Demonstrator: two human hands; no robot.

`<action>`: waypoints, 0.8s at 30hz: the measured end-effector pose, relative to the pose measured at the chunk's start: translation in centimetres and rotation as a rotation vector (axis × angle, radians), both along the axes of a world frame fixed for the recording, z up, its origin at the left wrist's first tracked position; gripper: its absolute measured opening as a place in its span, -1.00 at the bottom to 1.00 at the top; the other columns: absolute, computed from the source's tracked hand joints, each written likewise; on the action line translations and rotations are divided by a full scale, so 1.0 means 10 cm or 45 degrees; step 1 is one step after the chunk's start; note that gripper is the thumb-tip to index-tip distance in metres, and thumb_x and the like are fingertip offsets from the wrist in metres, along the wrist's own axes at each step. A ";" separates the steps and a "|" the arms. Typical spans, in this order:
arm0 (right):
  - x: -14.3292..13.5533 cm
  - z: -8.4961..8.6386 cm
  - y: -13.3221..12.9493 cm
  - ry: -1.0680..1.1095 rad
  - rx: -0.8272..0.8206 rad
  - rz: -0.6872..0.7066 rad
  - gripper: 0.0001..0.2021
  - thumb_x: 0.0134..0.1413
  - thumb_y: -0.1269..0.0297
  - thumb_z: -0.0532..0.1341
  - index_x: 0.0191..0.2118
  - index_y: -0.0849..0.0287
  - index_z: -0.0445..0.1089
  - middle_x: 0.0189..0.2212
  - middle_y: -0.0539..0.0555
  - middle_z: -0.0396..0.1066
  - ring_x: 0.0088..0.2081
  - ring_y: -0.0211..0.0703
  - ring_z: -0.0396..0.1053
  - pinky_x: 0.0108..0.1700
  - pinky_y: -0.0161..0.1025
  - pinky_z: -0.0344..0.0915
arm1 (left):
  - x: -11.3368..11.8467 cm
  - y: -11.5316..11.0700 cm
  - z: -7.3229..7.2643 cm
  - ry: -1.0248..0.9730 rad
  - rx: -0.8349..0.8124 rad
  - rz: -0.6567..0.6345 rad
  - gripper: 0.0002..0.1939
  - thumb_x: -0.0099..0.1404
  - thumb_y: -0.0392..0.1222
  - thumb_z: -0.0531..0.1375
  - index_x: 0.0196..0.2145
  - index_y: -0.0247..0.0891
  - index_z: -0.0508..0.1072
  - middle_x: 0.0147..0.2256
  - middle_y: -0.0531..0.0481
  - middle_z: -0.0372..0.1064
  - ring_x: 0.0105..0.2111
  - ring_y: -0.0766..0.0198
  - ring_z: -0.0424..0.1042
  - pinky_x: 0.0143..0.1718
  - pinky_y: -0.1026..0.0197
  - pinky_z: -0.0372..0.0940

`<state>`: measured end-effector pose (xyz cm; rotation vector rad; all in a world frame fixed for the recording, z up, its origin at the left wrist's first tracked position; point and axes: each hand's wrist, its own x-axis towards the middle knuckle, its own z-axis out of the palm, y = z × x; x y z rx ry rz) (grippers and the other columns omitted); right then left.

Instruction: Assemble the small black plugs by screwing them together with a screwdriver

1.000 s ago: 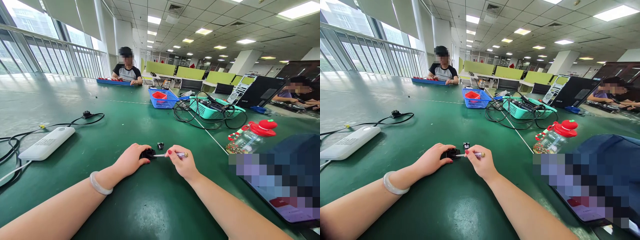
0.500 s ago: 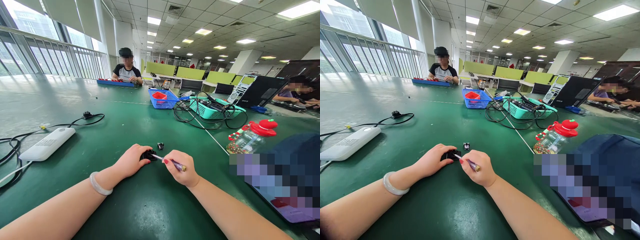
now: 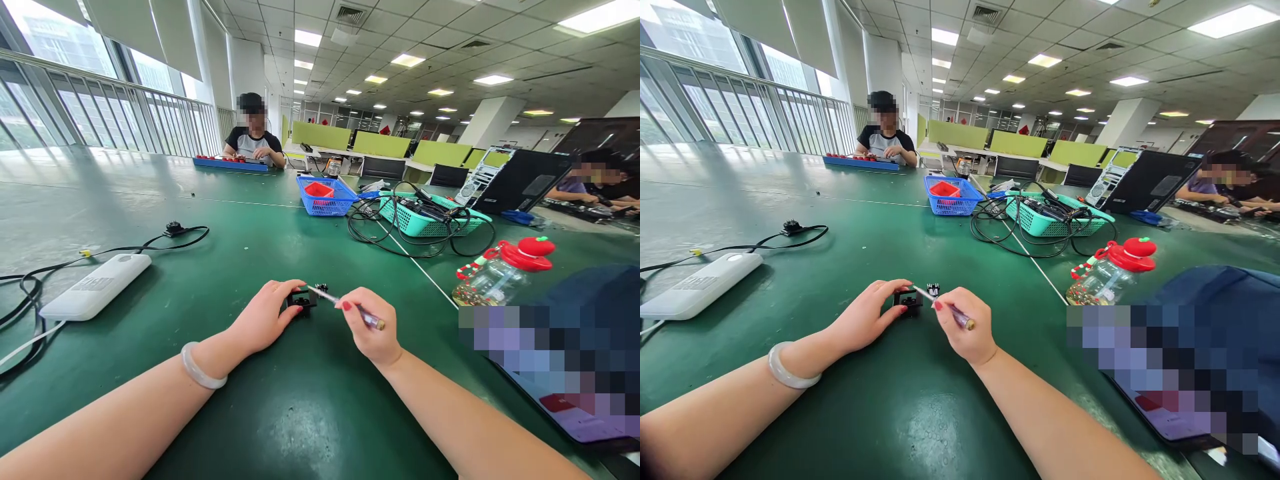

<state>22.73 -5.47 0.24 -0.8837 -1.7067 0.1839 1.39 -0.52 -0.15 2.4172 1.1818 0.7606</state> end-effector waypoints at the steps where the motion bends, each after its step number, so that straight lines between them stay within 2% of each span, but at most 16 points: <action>1: 0.01 -0.01 0.01 0.063 0.004 -0.057 -0.81 0.20 0.29 0.14 -0.42 0.14 0.40 -0.55 -0.02 0.34 -0.52 -0.28 0.25 -0.43 -0.31 0.20 | 0.00 0.00 0.01 -0.022 0.025 0.020 -0.60 0.34 -0.12 0.07 0.13 -0.11 0.27 -0.01 -0.05 0.38 0.02 0.10 0.30 0.12 -0.02 0.24; 4: 0.07 -0.05 0.11 0.184 -0.097 -0.185 -0.79 0.19 0.20 0.15 -0.41 0.15 0.41 -0.55 -0.02 0.30 -0.54 -0.29 0.19 -0.47 -0.31 0.14 | 0.00 0.01 0.01 0.006 0.077 0.123 -0.58 0.38 -0.18 -0.02 0.17 -0.09 0.23 0.02 -0.07 0.34 0.02 0.10 0.27 0.12 -0.03 0.22; 7: 0.14 -0.09 0.23 0.367 -0.338 -0.290 -0.67 0.17 0.04 0.13 -0.44 0.17 0.42 -0.57 -0.01 0.27 -0.53 -0.27 0.19 -0.49 -0.31 0.12 | -0.01 0.03 -0.02 0.181 0.077 0.244 -0.56 0.38 -0.21 -0.06 0.18 0.00 0.25 -0.03 -0.10 0.31 -0.07 0.06 0.29 0.03 -0.07 0.26; 11: 0.20 -0.11 0.30 0.486 -0.602 -0.370 -0.53 0.15 -0.11 0.08 -0.53 0.18 0.40 -0.62 -0.02 0.19 -0.57 -0.29 0.13 -0.55 -0.31 0.04 | -0.02 0.01 -0.04 0.415 0.084 0.301 -0.58 0.36 -0.17 -0.05 0.11 0.06 0.35 -0.08 -0.12 0.30 -0.12 0.02 0.31 -0.04 -0.11 0.27; 17: 0.19 -0.10 0.26 0.480 -0.620 -0.313 -0.51 0.14 -0.11 0.10 -0.60 0.17 0.37 -0.66 -0.04 0.13 -0.59 -0.30 0.09 -0.55 -0.31 0.01 | 0.00 -0.05 0.04 0.457 0.085 0.346 -0.63 0.25 -0.09 0.07 -0.03 -0.10 0.48 -0.10 -0.15 0.35 -0.08 -0.06 0.31 0.00 -0.17 0.25; 20: 0.17 -0.10 0.25 0.491 -0.600 -0.270 -0.49 0.13 -0.11 0.10 -0.65 0.17 0.33 -0.70 -0.05 0.10 -0.61 -0.30 0.08 -0.55 -0.30 0.02 | 0.01 -0.05 0.05 0.348 0.077 0.307 -0.62 0.20 -0.19 0.07 -0.04 -0.21 0.46 0.02 -0.16 0.31 0.08 -0.05 0.24 0.15 -0.16 0.18; 22: 0.17 -0.09 0.24 0.489 -0.595 -0.215 -0.47 0.14 -0.11 0.10 -0.67 0.17 0.33 -0.72 -0.05 0.11 -0.61 -0.30 0.10 -0.54 -0.30 0.05 | 0.02 -0.05 0.04 0.250 0.065 0.202 -0.59 0.23 -0.27 0.02 0.03 -0.23 0.39 0.11 -0.14 0.25 0.18 0.02 0.15 0.24 -0.10 0.10; 24: 0.16 -0.09 0.23 0.522 -0.576 -0.189 -0.46 0.14 -0.11 0.08 -0.68 0.17 0.34 -0.74 -0.04 0.13 -0.62 -0.29 0.12 -0.53 -0.29 0.07 | 0.02 -0.06 0.04 0.179 0.041 0.059 -0.56 0.31 -0.24 -0.03 0.13 -0.18 0.29 0.19 -0.10 0.17 0.22 0.09 0.11 0.28 -0.06 0.05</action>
